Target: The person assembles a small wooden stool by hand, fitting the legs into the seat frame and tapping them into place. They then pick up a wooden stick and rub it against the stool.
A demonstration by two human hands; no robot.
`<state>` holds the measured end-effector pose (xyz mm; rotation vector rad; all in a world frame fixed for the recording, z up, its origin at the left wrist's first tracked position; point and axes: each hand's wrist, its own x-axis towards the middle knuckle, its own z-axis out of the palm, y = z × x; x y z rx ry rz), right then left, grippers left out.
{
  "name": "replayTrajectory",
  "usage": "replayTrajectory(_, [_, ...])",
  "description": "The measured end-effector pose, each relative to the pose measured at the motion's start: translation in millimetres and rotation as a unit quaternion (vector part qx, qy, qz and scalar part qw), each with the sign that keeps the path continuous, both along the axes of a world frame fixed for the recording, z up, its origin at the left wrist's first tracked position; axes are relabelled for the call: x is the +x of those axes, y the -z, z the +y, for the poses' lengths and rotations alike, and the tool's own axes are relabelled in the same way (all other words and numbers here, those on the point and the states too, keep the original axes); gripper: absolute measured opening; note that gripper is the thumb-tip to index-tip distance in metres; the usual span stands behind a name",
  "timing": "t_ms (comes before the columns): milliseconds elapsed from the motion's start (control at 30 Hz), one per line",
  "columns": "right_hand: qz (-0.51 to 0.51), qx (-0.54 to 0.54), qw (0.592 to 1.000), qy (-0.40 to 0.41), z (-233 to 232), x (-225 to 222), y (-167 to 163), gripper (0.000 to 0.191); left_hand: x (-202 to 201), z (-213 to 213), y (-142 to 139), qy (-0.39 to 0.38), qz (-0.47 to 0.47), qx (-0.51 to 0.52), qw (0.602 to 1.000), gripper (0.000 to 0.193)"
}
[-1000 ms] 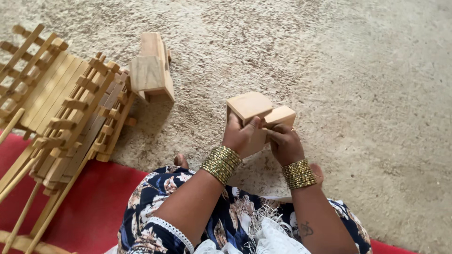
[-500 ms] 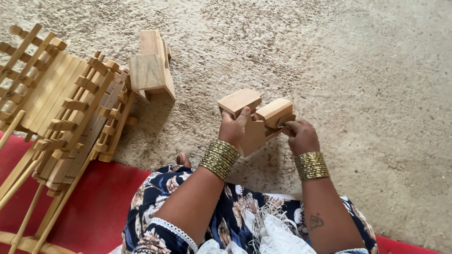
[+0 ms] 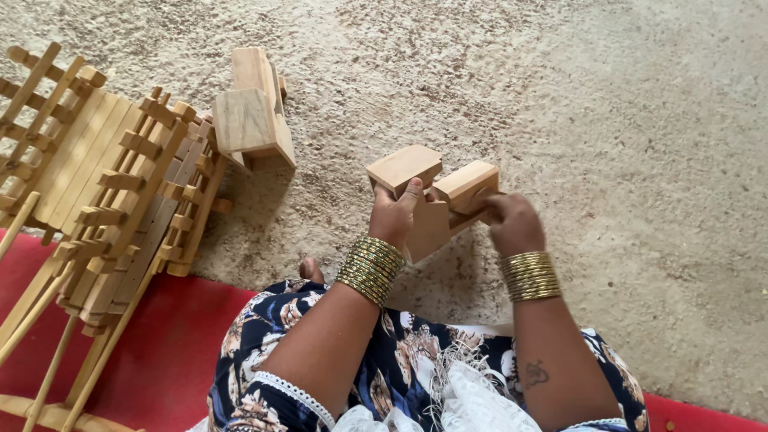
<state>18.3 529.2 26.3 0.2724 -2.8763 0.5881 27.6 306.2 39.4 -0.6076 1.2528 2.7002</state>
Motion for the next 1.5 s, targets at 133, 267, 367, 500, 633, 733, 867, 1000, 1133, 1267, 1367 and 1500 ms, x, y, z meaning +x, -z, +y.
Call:
replayTrajectory(133, [-0.015,-0.049,0.996,0.066,2.1,-4.4,0.6,0.012,1.4,0.3,0.0,0.004,-0.012,-0.038,0.999,0.054])
replayTrajectory(267, [0.049,-0.217,0.968,-0.12,-34.1,9.2,13.1,0.01,1.7,0.8,1.6,0.01,0.001,-0.06,0.998,0.053])
replayTrajectory(367, [0.112,-0.047,0.986,-0.111,-49.1,17.0,17.6,0.015,1.6,0.8,3.2,0.006,0.003,-0.069,0.998,0.051])
replayTrajectory(500, [0.05,-0.075,0.995,-0.051,-33.0,6.5,13.9,0.013,1.2,2.6,7.7,-0.001,0.014,-0.044,0.999,0.05])
replayTrajectory(633, [0.026,-0.061,0.996,0.066,-12.4,-6.0,12.6,0.014,1.2,5.2,11.9,0.004,0.025,-0.042,0.999,0.05])
replayTrajectory(733, [0.064,-0.089,0.994,0.003,-19.6,-3.6,20.4,0.012,1.0,5.0,12.1,-0.009,0.058,-0.037,0.998,0.051])
replayTrajectory(867, [0.108,-0.065,0.987,-0.096,-37.4,4.0,32.1,0.015,0.6,-0.1,8.8,0.004,-0.027,-0.061,0.998,0.052])
replayTrajectory(1000, [0.048,-0.075,0.995,-0.038,-24.9,-2.3,30.1,0.011,2.7,1.0,4.4,0.008,-0.024,-0.064,0.998,0.052])
replayTrajectory(1133, [0.039,-0.047,0.995,0.082,-4.4,-11.1,22.3,0.011,6.0,5.5,2.7,0.022,0.02,-0.073,0.997,0.053])
replayTrajectory(1267, [0.08,-0.133,0.988,-0.012,-20.4,-3.8,28.6,0.011,5.0,4.7,5.9,0.016,0.021,-0.08,0.996,0.053])
replayTrajectory(1367, [0.115,-0.113,0.976,-0.145,-39.5,5.7,35.8,0.016,2.1,2.7,9.6,0.001,-0.005,-0.07,0.998,0.054])
replayTrajectory(1500, [0.06,-0.149,0.981,-0.113,-35.6,0.3,30.6,0.013,1.9,4.3,12.0,0.003,0.02,-0.064,0.998,0.052])
